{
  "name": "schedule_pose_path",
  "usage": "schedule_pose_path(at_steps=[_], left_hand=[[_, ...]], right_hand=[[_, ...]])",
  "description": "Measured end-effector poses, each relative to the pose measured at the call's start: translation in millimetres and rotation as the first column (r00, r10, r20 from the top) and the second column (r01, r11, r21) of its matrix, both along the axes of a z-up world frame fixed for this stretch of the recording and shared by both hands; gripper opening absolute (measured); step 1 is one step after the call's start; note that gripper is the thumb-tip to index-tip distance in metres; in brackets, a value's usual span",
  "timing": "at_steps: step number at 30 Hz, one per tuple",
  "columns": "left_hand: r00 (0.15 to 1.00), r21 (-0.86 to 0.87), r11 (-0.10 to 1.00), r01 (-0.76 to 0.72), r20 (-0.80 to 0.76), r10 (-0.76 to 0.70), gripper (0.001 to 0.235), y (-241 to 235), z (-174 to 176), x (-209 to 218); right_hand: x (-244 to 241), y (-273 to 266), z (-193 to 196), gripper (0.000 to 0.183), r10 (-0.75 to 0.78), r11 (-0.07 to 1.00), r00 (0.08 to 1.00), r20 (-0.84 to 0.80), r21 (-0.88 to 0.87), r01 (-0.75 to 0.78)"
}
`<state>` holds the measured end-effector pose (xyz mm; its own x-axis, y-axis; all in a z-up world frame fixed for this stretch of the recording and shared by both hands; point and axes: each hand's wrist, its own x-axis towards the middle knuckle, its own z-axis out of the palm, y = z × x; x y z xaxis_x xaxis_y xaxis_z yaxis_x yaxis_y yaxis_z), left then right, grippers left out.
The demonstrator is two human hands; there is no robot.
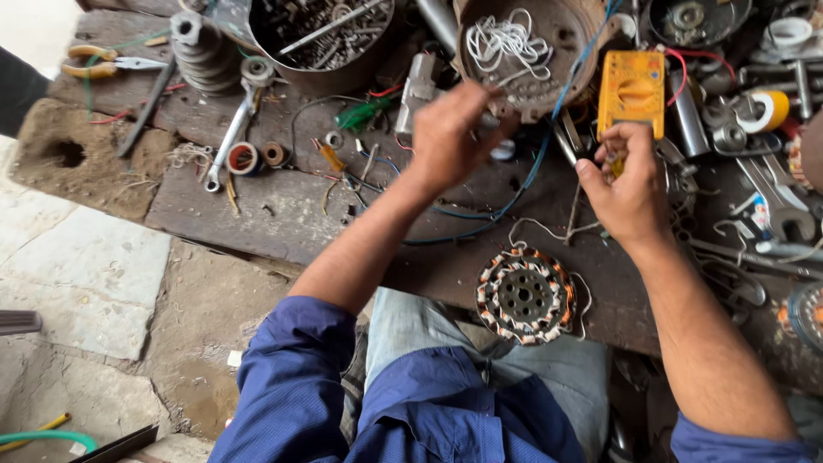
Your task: The person uses a screwdriver to adjust and secure copper windings on a circular stator core. They repeatedly probe the slots and manipulate the wires to ensure proper seating.
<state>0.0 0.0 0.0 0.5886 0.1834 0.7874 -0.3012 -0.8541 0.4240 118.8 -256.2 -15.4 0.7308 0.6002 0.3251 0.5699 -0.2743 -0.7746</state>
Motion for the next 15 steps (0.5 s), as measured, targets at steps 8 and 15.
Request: schedule_pose_path(at_steps=[8, 15], left_hand=[[0.987, -0.049, 0.989, -0.139, 0.074, 0.142, 0.027, 16.0, 7.0, -1.9], [0.976, -0.110, 0.976, -0.189, 0.087, 0.199, 0.024, 18.6, 4.6, 5.3]], right_hand=[[12.1, -10.7, -18.0, 0.014, 0.018, 0.997, 0.963, 0.269, 0.065, -0.037], [7.3, -6.4, -12.5, 0.033, 0.021, 0.990, 0.992, 0.128, 0.137, -0.039]])
